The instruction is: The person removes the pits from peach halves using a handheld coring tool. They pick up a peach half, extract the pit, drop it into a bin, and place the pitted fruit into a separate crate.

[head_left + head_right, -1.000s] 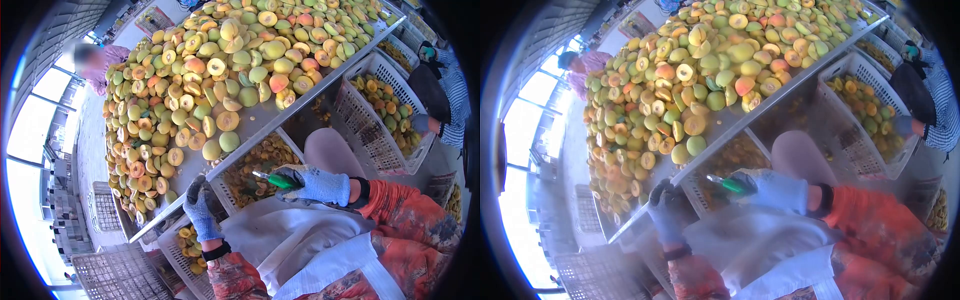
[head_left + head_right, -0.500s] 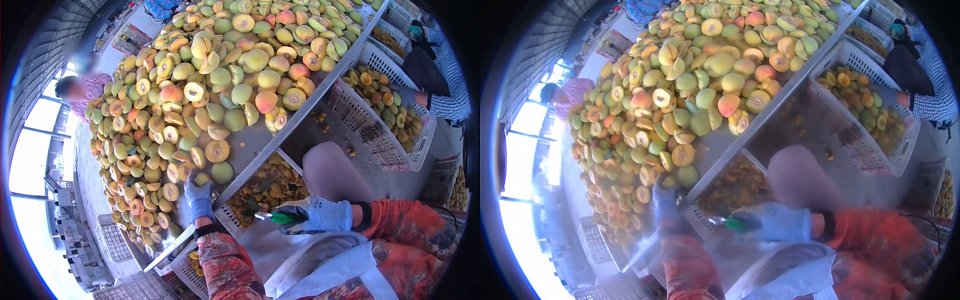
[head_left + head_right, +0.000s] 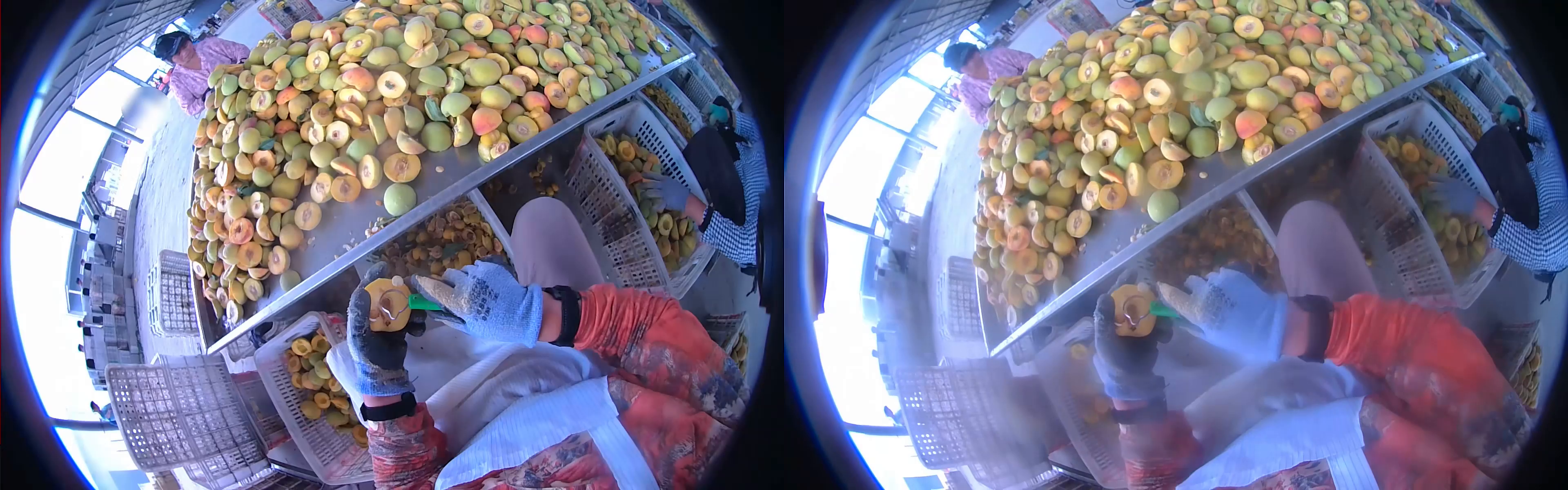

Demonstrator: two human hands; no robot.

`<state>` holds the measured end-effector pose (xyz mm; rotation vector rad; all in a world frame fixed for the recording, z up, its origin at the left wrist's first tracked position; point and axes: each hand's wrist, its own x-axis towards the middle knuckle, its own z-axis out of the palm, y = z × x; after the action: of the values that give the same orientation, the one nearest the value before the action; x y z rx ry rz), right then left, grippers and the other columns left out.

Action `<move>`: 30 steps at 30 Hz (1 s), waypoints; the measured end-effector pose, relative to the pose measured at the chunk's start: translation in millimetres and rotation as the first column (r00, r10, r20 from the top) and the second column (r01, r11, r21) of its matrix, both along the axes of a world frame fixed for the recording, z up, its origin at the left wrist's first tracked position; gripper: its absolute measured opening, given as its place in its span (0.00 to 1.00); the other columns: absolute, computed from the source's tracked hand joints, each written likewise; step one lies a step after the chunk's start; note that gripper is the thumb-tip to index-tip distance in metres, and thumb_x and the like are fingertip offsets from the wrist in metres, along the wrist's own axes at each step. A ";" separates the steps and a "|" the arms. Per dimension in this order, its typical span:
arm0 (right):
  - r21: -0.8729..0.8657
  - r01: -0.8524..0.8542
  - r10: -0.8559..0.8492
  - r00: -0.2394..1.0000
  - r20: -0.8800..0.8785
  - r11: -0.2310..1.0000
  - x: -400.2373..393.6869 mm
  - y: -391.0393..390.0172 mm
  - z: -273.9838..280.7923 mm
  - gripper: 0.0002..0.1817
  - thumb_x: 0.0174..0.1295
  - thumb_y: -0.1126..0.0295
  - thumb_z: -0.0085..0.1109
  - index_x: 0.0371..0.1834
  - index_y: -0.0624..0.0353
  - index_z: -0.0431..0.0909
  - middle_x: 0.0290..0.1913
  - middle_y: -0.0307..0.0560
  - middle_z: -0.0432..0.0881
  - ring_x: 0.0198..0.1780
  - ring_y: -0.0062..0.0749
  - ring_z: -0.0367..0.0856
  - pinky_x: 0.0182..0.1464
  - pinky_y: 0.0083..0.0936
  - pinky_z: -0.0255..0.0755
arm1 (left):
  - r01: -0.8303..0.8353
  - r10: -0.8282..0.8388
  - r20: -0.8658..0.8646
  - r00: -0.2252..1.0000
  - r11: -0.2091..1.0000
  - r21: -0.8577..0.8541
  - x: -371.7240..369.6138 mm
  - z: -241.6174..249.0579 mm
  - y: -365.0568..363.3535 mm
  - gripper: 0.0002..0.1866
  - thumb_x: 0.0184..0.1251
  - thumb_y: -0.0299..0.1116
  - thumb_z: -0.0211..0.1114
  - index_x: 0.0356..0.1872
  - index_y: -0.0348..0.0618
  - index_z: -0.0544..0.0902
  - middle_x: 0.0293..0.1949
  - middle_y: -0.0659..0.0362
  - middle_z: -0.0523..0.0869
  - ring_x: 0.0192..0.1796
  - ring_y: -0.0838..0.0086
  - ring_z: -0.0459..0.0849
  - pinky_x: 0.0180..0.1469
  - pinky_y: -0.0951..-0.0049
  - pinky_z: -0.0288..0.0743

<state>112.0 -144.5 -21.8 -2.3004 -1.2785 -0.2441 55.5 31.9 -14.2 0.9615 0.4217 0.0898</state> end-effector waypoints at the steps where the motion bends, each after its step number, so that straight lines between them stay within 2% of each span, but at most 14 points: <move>1: -0.004 -0.013 0.013 1.000 0.004 1.000 -5.4 2.6 0.3 0.29 0.55 0.60 0.56 0.61 0.59 0.66 0.29 0.45 0.74 0.24 0.37 0.76 0.23 0.32 0.67 | -0.013 0.013 0.004 1.000 1.000 -0.004 -6.7 4.5 -3.6 0.29 0.65 0.54 0.51 0.57 0.42 0.70 0.43 0.52 0.80 0.35 0.64 0.82 0.25 0.71 0.75; 5: -0.137 -0.051 0.065 0.993 0.099 0.989 -24.1 8.6 2.6 0.31 0.55 0.61 0.56 0.62 0.59 0.65 0.28 0.46 0.74 0.24 0.36 0.77 0.23 0.32 0.68 | -0.082 0.081 0.016 0.997 0.992 0.094 -27.9 16.5 -7.2 0.29 0.65 0.51 0.50 0.55 0.35 0.72 0.36 0.53 0.80 0.28 0.69 0.79 0.20 0.74 0.69; 7: -0.162 -0.073 0.089 0.991 0.096 0.984 -33.1 8.7 5.5 0.31 0.55 0.61 0.56 0.62 0.59 0.65 0.27 0.46 0.74 0.24 0.36 0.77 0.22 0.32 0.67 | -0.084 0.077 0.038 0.996 0.814 0.575 -34.8 19.9 -8.1 0.26 0.64 0.47 0.52 0.52 0.34 0.75 0.36 0.54 0.81 0.30 0.70 0.80 0.20 0.73 0.70; 10: -0.187 -0.105 0.086 0.990 -0.108 0.977 -43.8 7.0 11.1 0.23 0.56 0.66 0.50 0.57 0.55 0.67 0.30 0.48 0.78 0.26 0.40 0.80 0.26 0.37 0.69 | -0.183 0.187 0.028 0.982 0.899 0.398 -43.3 39.5 -24.2 0.22 0.63 0.42 0.53 0.48 0.32 0.78 0.38 0.55 0.81 0.32 0.72 0.80 0.26 0.74 0.74; 17: 0.074 -0.155 0.172 0.869 -0.465 0.985 -48.9 1.9 14.1 0.28 0.55 0.56 0.59 0.57 0.57 0.69 0.41 0.51 0.81 0.35 0.46 0.82 0.35 0.36 0.76 | -0.258 0.228 0.122 0.966 0.881 0.396 -51.1 36.5 -28.2 0.17 0.64 0.36 0.54 0.45 0.32 0.79 0.41 0.55 0.82 0.36 0.73 0.80 0.41 0.76 0.75; 19: 0.120 -0.207 0.239 0.856 -0.459 0.971 -38.2 3.4 6.7 0.24 0.56 0.54 0.58 0.52 0.56 0.71 0.35 0.53 0.81 0.31 0.47 0.81 0.33 0.38 0.74 | -0.204 0.155 0.133 0.979 0.745 0.635 -47.9 25.7 -20.5 0.15 0.65 0.34 0.53 0.45 0.33 0.80 0.41 0.53 0.83 0.36 0.71 0.83 0.39 0.73 0.77; 20: 0.084 -0.239 0.252 0.876 -0.411 0.967 -33.1 6.8 6.2 0.21 0.57 0.54 0.56 0.48 0.56 0.72 0.30 0.54 0.79 0.28 0.47 0.80 0.30 0.39 0.73 | -0.275 0.088 0.261 0.961 0.365 0.889 -41.9 20.7 -15.7 0.11 0.63 0.28 0.54 0.43 0.37 0.80 0.41 0.53 0.84 0.34 0.68 0.85 0.35 0.70 0.79; 21: -0.003 -0.128 0.119 0.927 -0.356 0.992 -33.1 10.4 7.9 0.23 0.57 0.55 0.56 0.51 0.56 0.70 0.30 0.54 0.80 0.28 0.46 0.81 0.30 0.39 0.72 | -0.223 0.123 0.194 0.973 0.704 0.674 -45.2 21.2 -14.3 0.14 0.65 0.28 0.57 0.50 0.32 0.76 0.49 0.54 0.80 0.50 0.75 0.78 0.51 0.78 0.72; 23: -0.008 -0.017 0.016 0.982 -0.187 1.000 -36.9 16.3 11.8 0.28 0.51 0.67 0.58 0.57 0.60 0.67 0.33 0.53 0.79 0.30 0.46 0.80 0.31 0.38 0.72 | -0.170 0.077 0.154 0.985 0.583 0.794 -39.8 17.9 -3.7 0.16 0.65 0.26 0.57 0.53 0.33 0.75 0.51 0.56 0.80 0.48 0.78 0.77 0.51 0.80 0.71; 24: 0.026 0.025 -0.023 0.997 -0.071 0.999 -38.2 19.9 3.2 0.28 0.51 0.61 0.64 0.53 0.62 0.69 0.31 0.54 0.80 0.28 0.47 0.80 0.30 0.36 0.73 | -0.262 0.137 0.258 0.957 0.792 0.551 -33.5 10.1 -5.7 0.17 0.64 0.25 0.57 0.54 0.33 0.75 0.50 0.56 0.81 0.48 0.78 0.78 0.52 0.79 0.71; 25: 0.006 0.036 -0.036 0.997 -0.070 0.999 -39.5 20.9 -11.0 0.28 0.52 0.60 0.63 0.54 0.62 0.68 0.33 0.54 0.80 0.29 0.48 0.80 0.30 0.35 0.73 | -0.263 0.265 0.042 0.963 0.903 0.341 -25.4 23.0 -11.2 0.16 0.64 0.25 0.57 0.53 0.33 0.75 0.49 0.56 0.81 0.48 0.77 0.78 0.52 0.79 0.71; 26: -0.020 0.015 -0.019 0.973 -0.228 1.000 -43.0 25.7 -9.8 0.27 0.52 0.64 0.63 0.53 0.62 0.68 0.34 0.54 0.80 0.28 0.47 0.80 0.31 0.36 0.73 | -0.347 0.335 0.105 0.937 0.926 0.147 -18.7 8.6 -10.8 0.16 0.65 0.25 0.58 0.53 0.32 0.76 0.49 0.55 0.82 0.48 0.76 0.79 0.52 0.78 0.71; 28: -0.060 -0.012 -0.011 0.928 -0.372 0.998 -41.1 25.9 -0.1 0.26 0.51 0.67 0.63 0.53 0.62 0.68 0.35 0.55 0.80 0.26 0.46 0.80 0.31 0.37 0.73 | -0.447 0.390 0.223 0.893 0.824 0.349 -12.7 -7.2 -14.9 0.14 0.65 0.26 0.58 0.49 0.32 0.78 0.48 0.55 0.82 0.47 0.75 0.80 0.52 0.77 0.72; 30: 0.143 0.003 0.124 0.482 -0.867 0.990 -37.0 28.9 16.6 0.24 0.51 0.73 0.62 0.52 0.62 0.67 0.34 0.53 0.79 0.22 0.36 0.79 0.27 0.32 0.74 | -0.494 0.403 0.290 0.868 0.751 0.438 -9.2 -10.2 -17.7 0.13 0.65 0.26 0.58 0.48 0.32 0.79 0.47 0.55 0.82 0.46 0.75 0.81 0.51 0.77 0.73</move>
<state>75.0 -115.6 -5.3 -1.7796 -0.7268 0.7970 46.3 14.1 -24.4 1.3356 0.4691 0.7605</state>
